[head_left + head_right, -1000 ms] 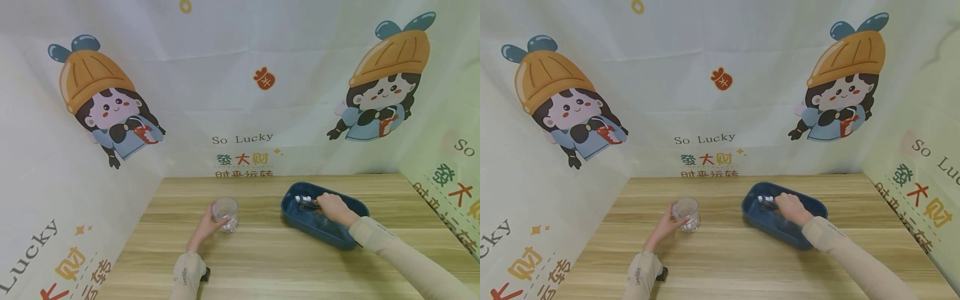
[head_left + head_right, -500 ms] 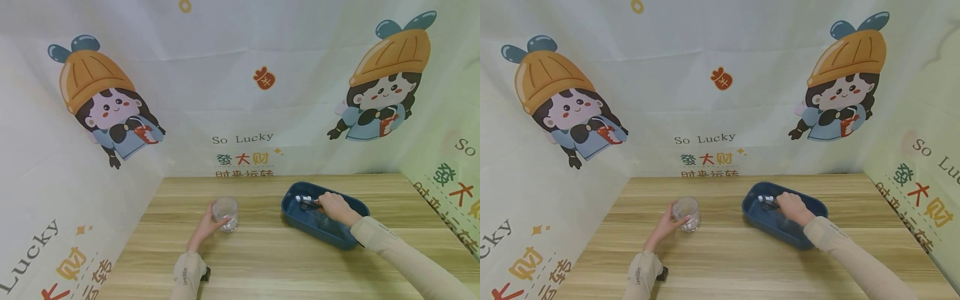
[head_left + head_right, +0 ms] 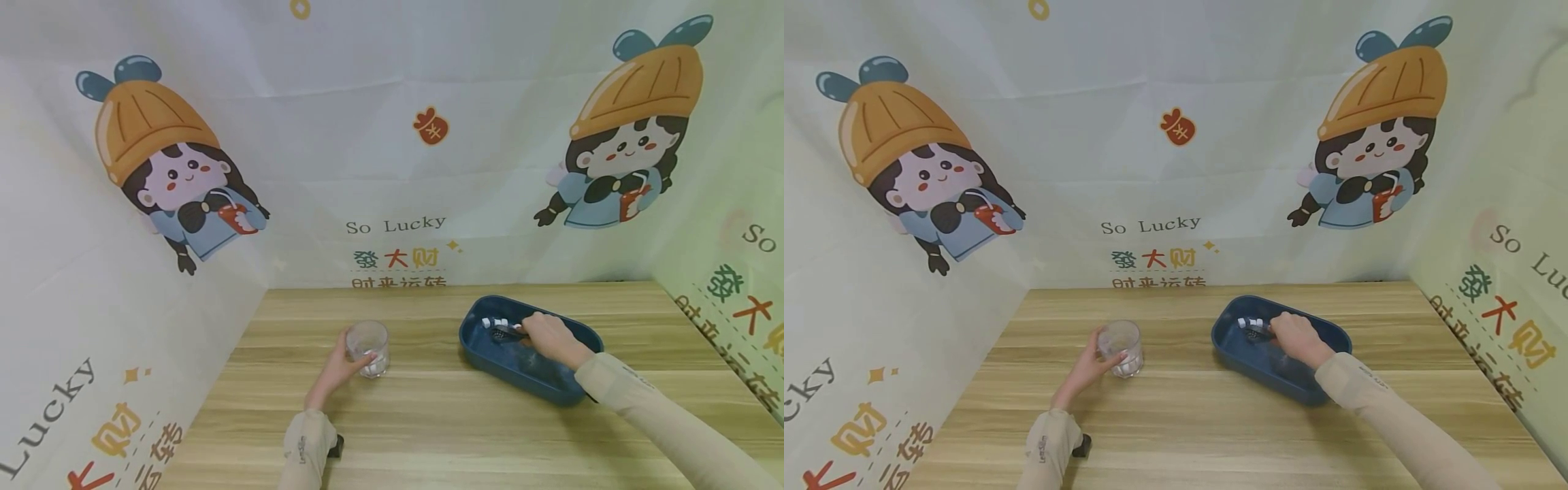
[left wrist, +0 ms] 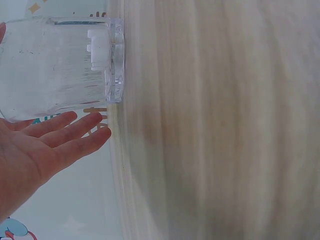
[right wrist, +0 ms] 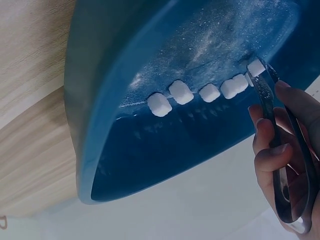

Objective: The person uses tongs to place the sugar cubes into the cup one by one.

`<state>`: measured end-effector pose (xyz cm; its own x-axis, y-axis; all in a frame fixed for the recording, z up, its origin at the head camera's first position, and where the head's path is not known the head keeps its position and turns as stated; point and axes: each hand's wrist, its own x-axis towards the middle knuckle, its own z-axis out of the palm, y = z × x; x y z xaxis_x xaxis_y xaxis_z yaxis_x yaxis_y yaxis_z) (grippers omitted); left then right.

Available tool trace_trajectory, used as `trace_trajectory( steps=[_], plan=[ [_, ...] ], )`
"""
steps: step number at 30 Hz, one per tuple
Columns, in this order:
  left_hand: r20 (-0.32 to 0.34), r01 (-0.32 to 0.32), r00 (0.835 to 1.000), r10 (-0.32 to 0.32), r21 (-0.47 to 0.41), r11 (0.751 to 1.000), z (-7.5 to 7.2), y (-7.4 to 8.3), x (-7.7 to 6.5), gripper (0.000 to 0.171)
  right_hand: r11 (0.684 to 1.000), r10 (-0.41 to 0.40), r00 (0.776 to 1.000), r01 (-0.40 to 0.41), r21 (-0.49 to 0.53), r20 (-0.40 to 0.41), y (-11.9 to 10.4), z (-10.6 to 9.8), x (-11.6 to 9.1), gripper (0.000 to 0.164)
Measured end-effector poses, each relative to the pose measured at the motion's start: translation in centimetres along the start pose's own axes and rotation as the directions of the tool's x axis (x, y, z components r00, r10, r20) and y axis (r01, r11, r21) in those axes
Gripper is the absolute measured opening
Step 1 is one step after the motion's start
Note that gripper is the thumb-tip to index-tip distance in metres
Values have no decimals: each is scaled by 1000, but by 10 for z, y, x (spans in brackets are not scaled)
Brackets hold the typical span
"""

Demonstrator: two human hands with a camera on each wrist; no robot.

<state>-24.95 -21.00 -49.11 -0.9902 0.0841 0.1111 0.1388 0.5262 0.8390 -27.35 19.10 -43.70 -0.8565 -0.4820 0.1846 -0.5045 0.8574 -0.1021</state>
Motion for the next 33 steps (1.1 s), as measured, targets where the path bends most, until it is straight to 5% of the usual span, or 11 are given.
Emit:
trace_trajectory(
  steps=[33],
  plan=[
    [-3, -2, 1000, 2, 33, 999, 0, -2, 0, 86, 994, -29, 999, 27, 108, 20, -3, -23, -4, 11]
  ],
)
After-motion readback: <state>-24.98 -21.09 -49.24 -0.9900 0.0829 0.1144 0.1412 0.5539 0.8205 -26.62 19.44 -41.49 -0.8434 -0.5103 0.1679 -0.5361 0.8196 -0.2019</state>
